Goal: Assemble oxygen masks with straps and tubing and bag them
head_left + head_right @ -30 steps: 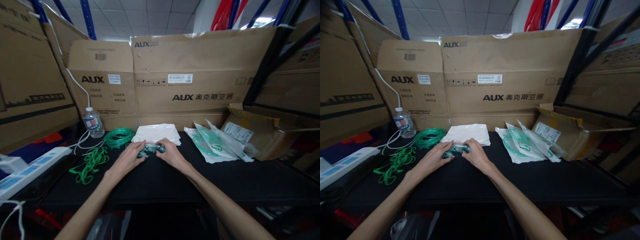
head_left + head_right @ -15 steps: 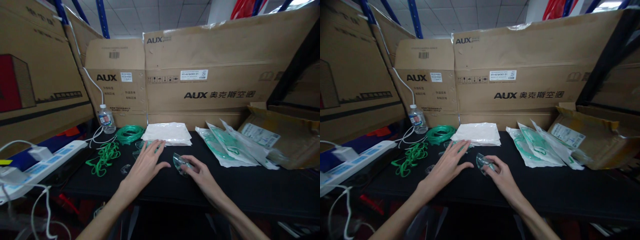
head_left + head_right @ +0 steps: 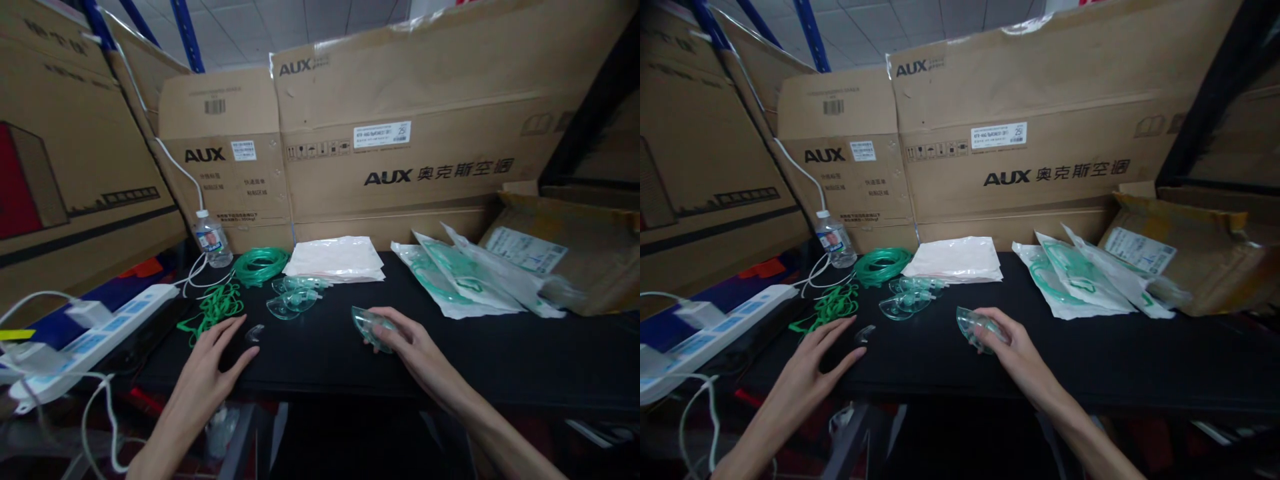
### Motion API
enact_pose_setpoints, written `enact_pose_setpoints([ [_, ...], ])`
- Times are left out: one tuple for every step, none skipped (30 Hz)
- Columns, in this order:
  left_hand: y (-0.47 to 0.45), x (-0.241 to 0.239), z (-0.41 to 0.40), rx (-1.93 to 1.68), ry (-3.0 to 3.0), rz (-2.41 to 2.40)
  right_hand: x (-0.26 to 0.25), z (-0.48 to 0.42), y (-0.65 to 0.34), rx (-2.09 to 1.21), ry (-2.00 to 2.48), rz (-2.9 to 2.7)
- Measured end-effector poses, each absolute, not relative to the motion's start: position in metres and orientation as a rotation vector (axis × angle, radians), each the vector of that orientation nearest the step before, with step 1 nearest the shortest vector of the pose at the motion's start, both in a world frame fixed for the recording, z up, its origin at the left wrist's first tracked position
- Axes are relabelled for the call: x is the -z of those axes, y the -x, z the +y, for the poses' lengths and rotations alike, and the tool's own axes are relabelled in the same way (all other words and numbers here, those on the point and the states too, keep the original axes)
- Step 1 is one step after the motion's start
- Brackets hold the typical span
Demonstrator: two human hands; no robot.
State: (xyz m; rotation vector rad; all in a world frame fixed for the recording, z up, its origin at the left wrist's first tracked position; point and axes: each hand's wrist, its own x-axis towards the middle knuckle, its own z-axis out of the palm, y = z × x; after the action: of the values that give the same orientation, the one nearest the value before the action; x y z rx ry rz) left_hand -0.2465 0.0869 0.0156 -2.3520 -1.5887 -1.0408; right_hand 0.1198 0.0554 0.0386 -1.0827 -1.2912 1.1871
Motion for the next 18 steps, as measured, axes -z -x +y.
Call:
enact_pose_setpoints([
  [0.251, -0.014, 0.091, 1.006, 2.390, -1.600, -0.039, 0.055, -0.120, -1.176, 1.094, -1.330],
  [0.254, -0.013, 0.094, 0.982, 2.424, -1.605, -0.040, 0.054, -0.120, -1.168, 1.102, -1.361],
  [0.255, -0.013, 0.096, 0.961, 2.457, -1.610, -0.041, 0.054, -0.120, -1.162, 1.105, -1.381],
  [0.255, -0.014, 0.097, 0.944, 2.483, -1.614, -0.042, 0.053, -0.120, -1.159, 1.109, -1.391],
  [0.254, -0.016, 0.098, 0.928, 2.503, -1.616, -0.043, 0.053, -0.120, -1.157, 1.114, -1.397],
  [0.253, -0.018, 0.098, 0.909, 2.519, -1.618, -0.044, 0.052, -0.120, -1.156, 1.117, -1.403],
  [0.251, -0.021, 0.099, 0.889, 2.532, -1.622, -0.044, 0.052, -0.120, -1.153, 1.120, -1.410],
  [0.249, -0.024, 0.100, 0.867, 2.546, -1.626, -0.044, 0.052, -0.120, -1.151, 1.121, -1.421],
  [0.247, -0.026, 0.100, 0.847, 2.562, -1.625, -0.044, 0.051, -0.121, -1.148, 1.122, -1.432],
  [0.244, -0.028, 0.101, 0.828, 2.583, -1.618, -0.044, 0.051, -0.121, -1.144, 1.121, -1.438],
  [0.241, -0.030, 0.101, 0.815, 2.606, -1.606, -0.043, 0.052, -0.121, -1.142, 1.119, -1.441],
  [0.238, -0.032, 0.102, 0.811, 2.632, -1.587, -0.043, 0.052, -0.121, -1.141, 1.118, -1.441],
  [0.234, -0.033, 0.102, 0.814, 2.660, -1.563, -0.043, 0.052, -0.121, -1.142, 1.120, -1.438],
  [0.230, -0.033, 0.102, 0.826, 2.684, -1.539, -0.042, 0.052, -0.121, -1.144, 1.125, -1.435],
  [0.227, -0.033, 0.102, 0.843, 2.701, -1.518, -0.042, 0.052, -0.121, -1.147, 1.129, -1.432],
  [0.225, -0.033, 0.101, 0.859, 2.710, -1.500, -0.043, 0.052, -0.121, -1.150, 1.130, -1.429],
  [0.223, -0.033, 0.101, 0.873, 2.712, -1.486, -0.043, 0.052, -0.121, -1.152, 1.131, -1.426],
  [0.223, -0.032, 0.102, 0.881, 2.706, -1.479, -0.044, 0.052, -0.121, -1.151, 1.131, -1.421],
])
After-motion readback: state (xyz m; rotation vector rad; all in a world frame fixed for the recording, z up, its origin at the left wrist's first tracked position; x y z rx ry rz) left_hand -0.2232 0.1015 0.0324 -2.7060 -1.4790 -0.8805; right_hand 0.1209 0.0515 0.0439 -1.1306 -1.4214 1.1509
